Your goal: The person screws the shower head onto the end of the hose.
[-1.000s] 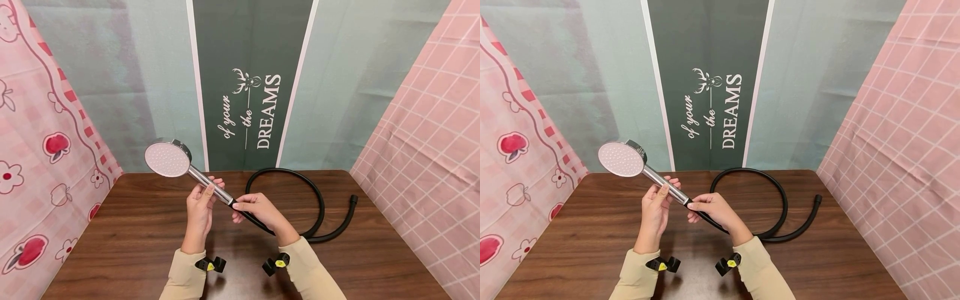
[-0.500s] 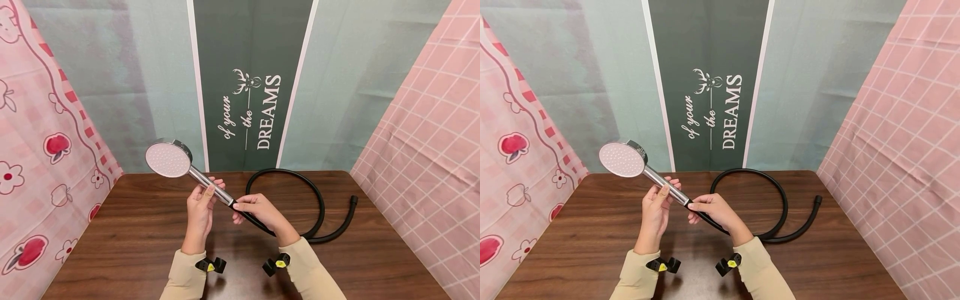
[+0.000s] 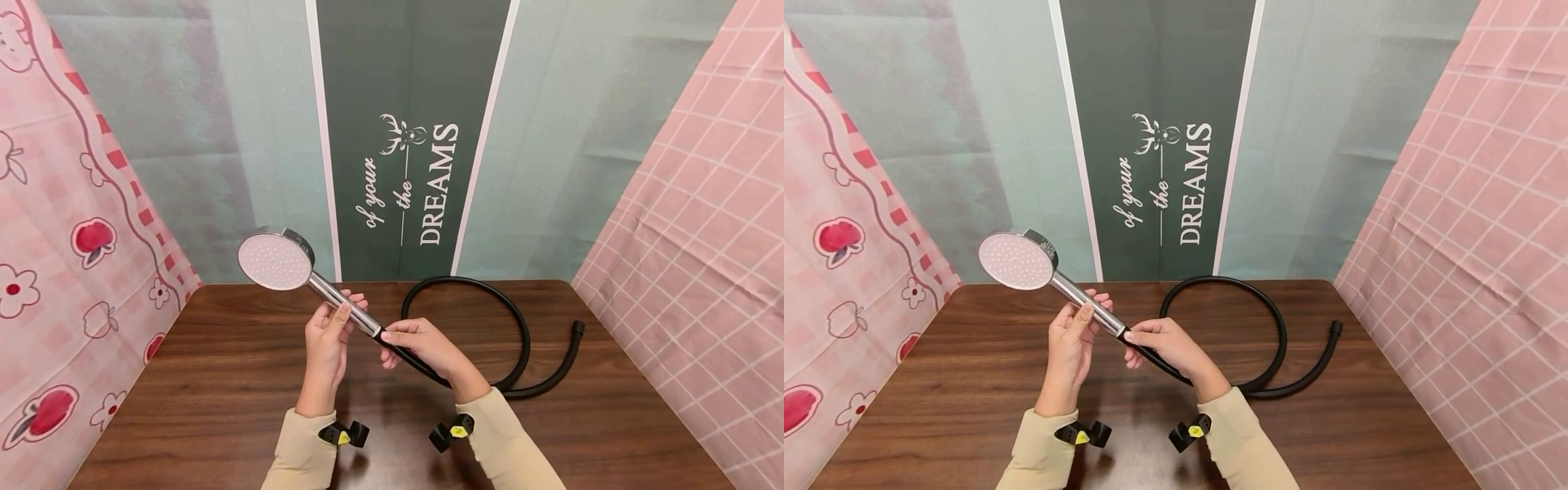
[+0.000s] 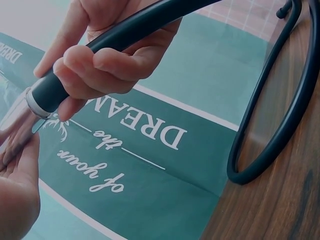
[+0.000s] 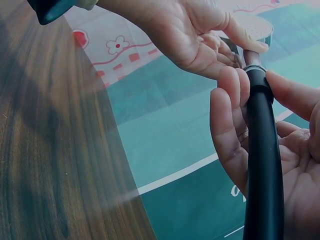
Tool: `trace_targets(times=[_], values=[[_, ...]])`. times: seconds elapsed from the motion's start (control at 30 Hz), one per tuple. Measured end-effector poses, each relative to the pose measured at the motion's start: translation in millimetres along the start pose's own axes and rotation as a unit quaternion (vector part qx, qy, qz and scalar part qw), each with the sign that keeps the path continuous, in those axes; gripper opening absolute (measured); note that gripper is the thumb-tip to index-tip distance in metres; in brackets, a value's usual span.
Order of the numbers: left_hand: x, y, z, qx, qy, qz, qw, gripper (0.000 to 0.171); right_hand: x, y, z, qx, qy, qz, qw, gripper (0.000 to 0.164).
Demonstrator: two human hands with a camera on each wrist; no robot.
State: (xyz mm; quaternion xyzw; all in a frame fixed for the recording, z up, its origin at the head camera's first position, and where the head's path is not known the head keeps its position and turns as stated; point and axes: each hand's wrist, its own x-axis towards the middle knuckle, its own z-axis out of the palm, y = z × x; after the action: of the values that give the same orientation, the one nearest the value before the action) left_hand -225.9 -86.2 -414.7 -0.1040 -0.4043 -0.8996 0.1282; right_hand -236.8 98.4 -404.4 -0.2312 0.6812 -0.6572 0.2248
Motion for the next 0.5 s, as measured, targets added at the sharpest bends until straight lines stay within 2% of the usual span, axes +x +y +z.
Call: trace_targets(times=[0.4,0.5], values=[[0.2,0.4,2.0,0.003,-0.001,0.001,1.0,0.027,-0.6,-1.1,-1.3,-0.007,-0.005,0.0,1.0,0.032],[-0.4,0.6,0.2,0.006,0.0,0.0,1.0,0.024,-1.0,-1.7,0.1,-0.012,-0.001,0.004,1.0,0.033]])
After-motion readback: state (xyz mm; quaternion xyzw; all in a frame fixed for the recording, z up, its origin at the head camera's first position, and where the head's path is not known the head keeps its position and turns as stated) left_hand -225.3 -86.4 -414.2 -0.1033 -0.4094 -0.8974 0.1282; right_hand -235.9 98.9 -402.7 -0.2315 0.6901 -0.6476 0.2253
